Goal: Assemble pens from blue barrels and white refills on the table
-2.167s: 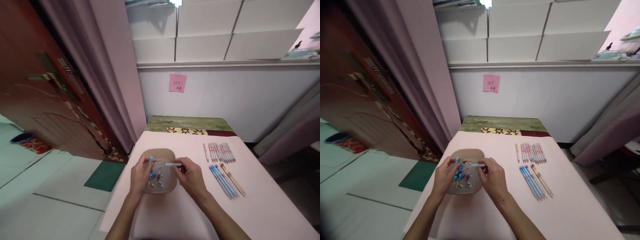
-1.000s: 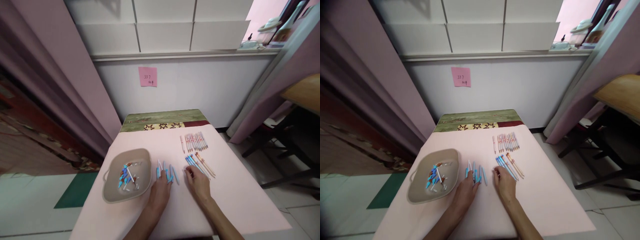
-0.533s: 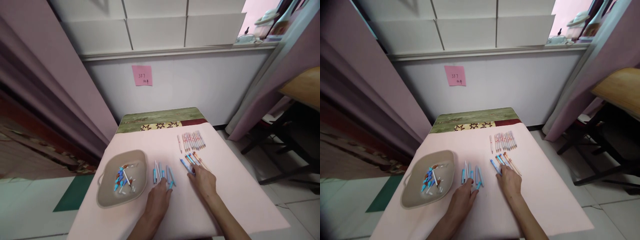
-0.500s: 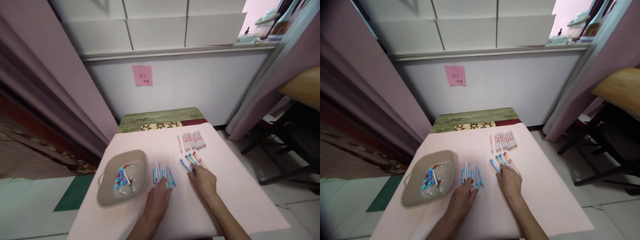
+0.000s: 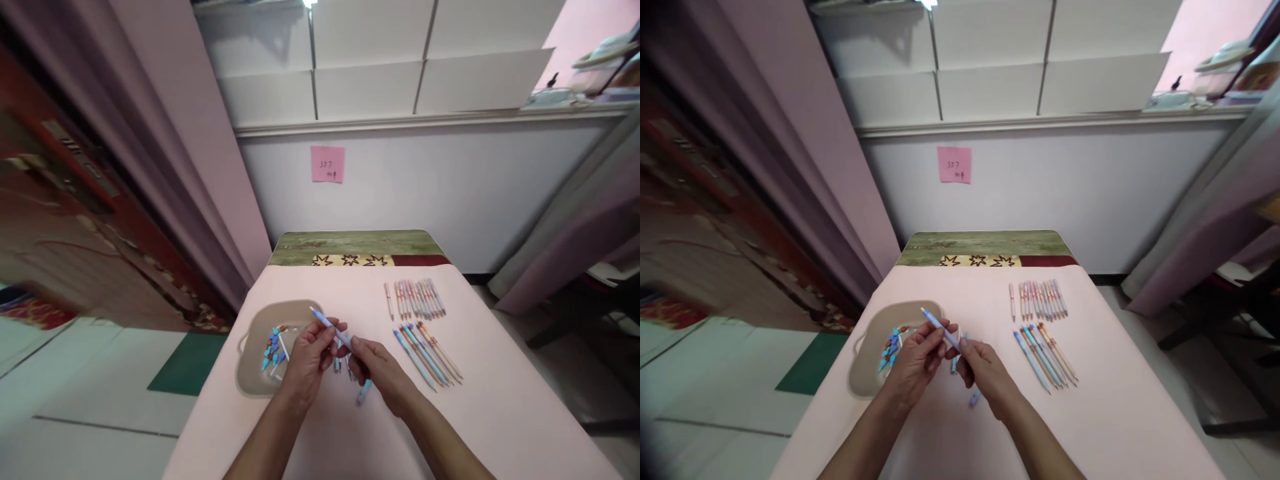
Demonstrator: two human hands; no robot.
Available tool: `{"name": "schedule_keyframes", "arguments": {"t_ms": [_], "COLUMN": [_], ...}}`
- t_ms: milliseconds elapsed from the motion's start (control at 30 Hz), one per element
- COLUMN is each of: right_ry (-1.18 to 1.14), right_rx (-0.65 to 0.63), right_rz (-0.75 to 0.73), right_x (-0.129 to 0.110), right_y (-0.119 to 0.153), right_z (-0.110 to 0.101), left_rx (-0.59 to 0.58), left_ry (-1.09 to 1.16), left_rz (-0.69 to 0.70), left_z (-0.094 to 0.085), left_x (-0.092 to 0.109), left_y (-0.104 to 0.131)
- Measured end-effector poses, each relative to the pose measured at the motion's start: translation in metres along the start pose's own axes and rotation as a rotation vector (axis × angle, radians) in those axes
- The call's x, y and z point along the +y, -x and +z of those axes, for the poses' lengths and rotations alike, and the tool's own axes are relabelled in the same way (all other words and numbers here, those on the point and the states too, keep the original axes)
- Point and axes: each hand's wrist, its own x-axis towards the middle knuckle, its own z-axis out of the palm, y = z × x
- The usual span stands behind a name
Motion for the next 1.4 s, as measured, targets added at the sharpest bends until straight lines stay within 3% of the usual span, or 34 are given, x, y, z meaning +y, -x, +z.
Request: {"name": "schedule_keyframes", "arguments": {"t_ms": [100,200,267,433,500,667,833,967,1033,1400], "right_ry": [-0.165,-0.193,-0.142,0.142,0.208,0.137,0.264,0.178,0.153,0.817], "right_rx": [-0.110,-0.137,-0.100,0.099,0.143,0.068,0.258,0.135,0.125,0.414], "right_rz": [0.127,0.177,0.123,-0.180,-0.182,0.006,-0.206,-0.015,0.003,-0.604], "right_x": [0.006,0.012,0.015,0.017,0.018,0.024,0.027,0.030,0.031,0.038], "right_y": [-0.008,-0.018,-0.024,-0.033,-0.034,-0.036,-0.039,-0.041,-0.041,-0.032], "right_z": [0.013,0.025,0.034,0.051,0.057,0.068,0.074,0.077,0.078,0.078], "left_rx": [0.020,0.044,0.103,0.217,0.210,0.210,0.259,0.235,0.242,0.344], "left_ry": [0.012,0.009,-0.004,0.031,0.079,0.108,0.175,0.180,0.180,0.263], "left_rz": [0.007,0.050,0.105,0.168,0.154,0.128,0.129,0.127,0.132,0.105], "left_z": [-0.018,-0.031,-0.037,-0.048,-0.051,-0.059,-0.067,-0.069,-0.069,-0.084], "left_x": [0.011,0.018,0.021,0.024,0.026,0.025,0.020,0.020,0.020,0.019], "left_y": [0.003,0.006,0.007,0.008,0.007,0.008,0.009,0.010,0.011,0.011]}}
